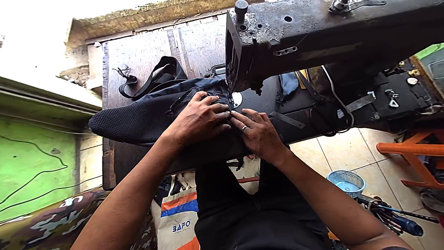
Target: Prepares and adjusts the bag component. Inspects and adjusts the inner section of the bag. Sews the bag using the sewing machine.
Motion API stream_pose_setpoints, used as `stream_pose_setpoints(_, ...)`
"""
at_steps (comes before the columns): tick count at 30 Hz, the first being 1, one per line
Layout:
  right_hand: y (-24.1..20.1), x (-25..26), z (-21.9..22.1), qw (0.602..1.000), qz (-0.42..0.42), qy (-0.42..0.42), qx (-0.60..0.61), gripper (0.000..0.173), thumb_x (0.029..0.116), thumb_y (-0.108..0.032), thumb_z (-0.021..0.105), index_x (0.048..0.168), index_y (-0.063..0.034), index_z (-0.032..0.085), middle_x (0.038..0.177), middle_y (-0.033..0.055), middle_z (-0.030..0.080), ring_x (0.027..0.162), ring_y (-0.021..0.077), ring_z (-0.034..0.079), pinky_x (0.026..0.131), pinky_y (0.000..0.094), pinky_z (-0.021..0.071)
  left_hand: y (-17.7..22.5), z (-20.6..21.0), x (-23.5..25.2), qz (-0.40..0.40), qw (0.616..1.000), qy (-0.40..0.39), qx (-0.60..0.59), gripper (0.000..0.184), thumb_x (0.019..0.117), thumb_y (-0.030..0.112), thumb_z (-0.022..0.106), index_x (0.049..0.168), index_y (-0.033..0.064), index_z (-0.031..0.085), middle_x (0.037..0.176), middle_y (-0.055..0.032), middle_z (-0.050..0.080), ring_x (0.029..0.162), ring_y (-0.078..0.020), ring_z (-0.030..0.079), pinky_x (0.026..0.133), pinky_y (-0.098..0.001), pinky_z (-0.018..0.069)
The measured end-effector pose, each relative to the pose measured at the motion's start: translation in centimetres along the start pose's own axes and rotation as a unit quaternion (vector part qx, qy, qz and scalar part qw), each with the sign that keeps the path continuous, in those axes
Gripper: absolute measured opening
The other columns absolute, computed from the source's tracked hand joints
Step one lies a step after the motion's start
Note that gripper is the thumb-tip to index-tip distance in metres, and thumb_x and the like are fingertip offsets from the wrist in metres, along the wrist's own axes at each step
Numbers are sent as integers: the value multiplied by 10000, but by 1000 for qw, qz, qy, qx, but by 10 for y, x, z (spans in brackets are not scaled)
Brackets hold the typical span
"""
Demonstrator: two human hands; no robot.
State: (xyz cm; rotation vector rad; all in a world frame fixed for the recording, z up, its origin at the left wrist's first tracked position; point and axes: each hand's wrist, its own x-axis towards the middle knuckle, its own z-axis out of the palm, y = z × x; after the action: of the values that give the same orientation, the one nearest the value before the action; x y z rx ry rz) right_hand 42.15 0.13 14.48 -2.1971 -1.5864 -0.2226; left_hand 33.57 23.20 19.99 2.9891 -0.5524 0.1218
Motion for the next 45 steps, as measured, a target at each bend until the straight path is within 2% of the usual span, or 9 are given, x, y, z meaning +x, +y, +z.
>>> stream_pose_setpoints(8,0,6,-7,998,2,-49,-30,378,1019,-144,512,1349,-200,688,1449,-32,621,1349,229,549,1000,451,457,4,4,-1,-26,1000,1,-7,476,1011,541,465,1226,236,762,1347,3,689,1323,-291,583,1092,-596,394)
stream_pose_setpoints(14,5,14,-7,998,4,-57,-26,386,1011,-122,505,1348,-163,688,1453,-22,619,1305,237,575,937,450,471,4,4,5,-58,998,-12,-6,473,1010,533,476,1245,227,751,1354,-9,684,1314,-294,584,1054,-585,409)
stream_pose_setpoints(21,13,22,-7,999,12,-51,-15,372,1040,-194,484,1351,-171,687,1459,-30,612,1265,253,585,891,458,465,13,1,15,-113,993,-35,3,488,999,533,512,1263,189,736,1368,-53,673,1321,-337,574,1045,-626,394)
stream_pose_setpoints(24,16,20,-7,999,14,-41,-1,380,1018,-174,508,1349,-192,693,1450,19,614,1266,277,585,936,476,466,12,0,12,-98,995,-34,-6,496,995,511,525,1295,161,708,1367,-62,671,1325,-356,569,1057,-642,387)
stream_pose_setpoints(27,15,17,-8,999,14,-37,3,390,1004,-151,525,1345,-225,699,1436,70,615,1283,298,578,975,489,464,8,-4,7,-79,996,-24,-25,467,1001,496,532,1245,141,710,1330,-58,689,1319,-352,581,1073,-636,398)
stream_pose_setpoints(33,14,16,-10,999,9,-42,-12,394,996,-127,545,1337,-242,703,1401,85,631,1275,300,582,969,474,472,6,0,3,-52,998,9,-30,409,1031,450,504,1177,178,772,1376,-76,656,1338,-366,555,1080,-676,373)
stream_pose_setpoints(35,14,15,-9,999,6,-36,-22,396,995,-122,552,1339,-249,701,1401,79,633,1278,290,586,975,463,478,6,2,0,-37,999,30,-26,392,1041,425,503,1157,171,778,1334,-84,669,1319,-348,564,1076,-669,376)
stream_pose_setpoints(39,17,13,-6,999,-3,-26,-27,393,986,-118,560,1326,-252,706,1401,84,630,1292,290,574,987,464,469,7,5,-2,-15,998,61,-26,329,1046,364,528,1048,156,783,1120,-71,693,1184,-312,617,1089,-650,374)
stream_pose_setpoints(45,18,12,-5,999,-16,-18,-34,378,1004,-146,544,1333,-242,701,1447,85,599,1331,294,546,1005,461,467,8,4,-1,-3,998,65,-18,297,1035,338,541,990,152,768,1075,-36,717,1141,-256,647,1098,-565,399)
